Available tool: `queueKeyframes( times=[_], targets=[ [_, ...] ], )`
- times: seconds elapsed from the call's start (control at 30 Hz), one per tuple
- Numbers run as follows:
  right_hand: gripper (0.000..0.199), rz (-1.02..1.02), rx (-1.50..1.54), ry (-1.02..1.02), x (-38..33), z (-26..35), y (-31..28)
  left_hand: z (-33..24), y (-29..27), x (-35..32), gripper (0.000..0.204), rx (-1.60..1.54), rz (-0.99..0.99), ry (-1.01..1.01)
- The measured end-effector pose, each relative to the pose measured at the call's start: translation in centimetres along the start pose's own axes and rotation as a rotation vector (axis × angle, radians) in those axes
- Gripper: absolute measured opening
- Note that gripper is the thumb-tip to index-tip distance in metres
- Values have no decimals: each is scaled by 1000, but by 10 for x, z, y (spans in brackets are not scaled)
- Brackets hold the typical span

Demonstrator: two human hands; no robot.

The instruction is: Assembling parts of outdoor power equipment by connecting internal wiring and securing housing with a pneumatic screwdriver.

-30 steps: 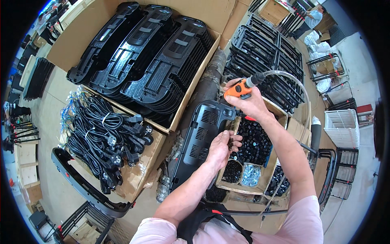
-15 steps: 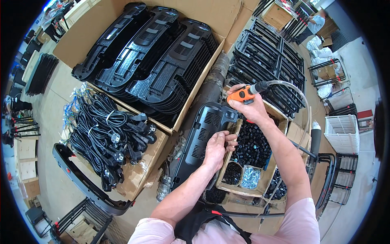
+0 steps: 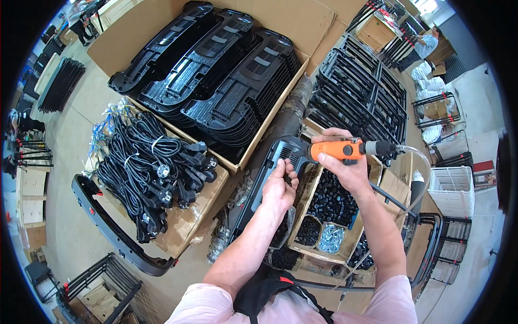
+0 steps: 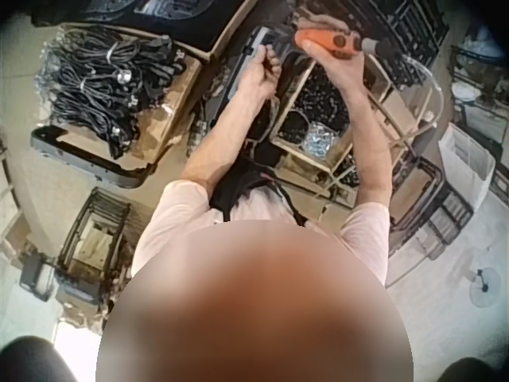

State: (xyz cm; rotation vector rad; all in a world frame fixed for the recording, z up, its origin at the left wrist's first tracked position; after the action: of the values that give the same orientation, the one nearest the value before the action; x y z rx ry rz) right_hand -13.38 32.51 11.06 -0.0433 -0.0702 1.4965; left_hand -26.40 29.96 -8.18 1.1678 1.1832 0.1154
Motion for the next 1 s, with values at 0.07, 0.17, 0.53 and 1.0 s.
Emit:
queueKeyframes(
  times=[0.07, 0.17, 0.53, 1.0],
  targets=[
    [56, 16, -7, 19, -7, 0, 9, -5, 1, 5, 25, -83, 19, 1],
    [57, 28, -63, 16, -13, -5, 15, -4, 3, 9, 26, -156, 38, -17],
    [54, 5, -106, -28, -14, -1, 40, -7, 10, -8, 28, -176, 50, -44],
    [54, 44, -190, -11, 34, -43, 66, 36, -27, -68, 24, -51, 36, -238]
  ],
)
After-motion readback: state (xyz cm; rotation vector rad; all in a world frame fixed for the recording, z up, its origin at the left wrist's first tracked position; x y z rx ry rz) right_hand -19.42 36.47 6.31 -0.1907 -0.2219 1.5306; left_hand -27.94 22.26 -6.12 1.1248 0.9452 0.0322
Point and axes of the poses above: each hand's wrist, its own x-axis towards the middle knuckle, its own y-axis out of the palm, z = x × y, the point moved 7 cm from there along x, towards the middle knuckle, and after that the axes turned 4 degrees about x, right-handed, at the moved point
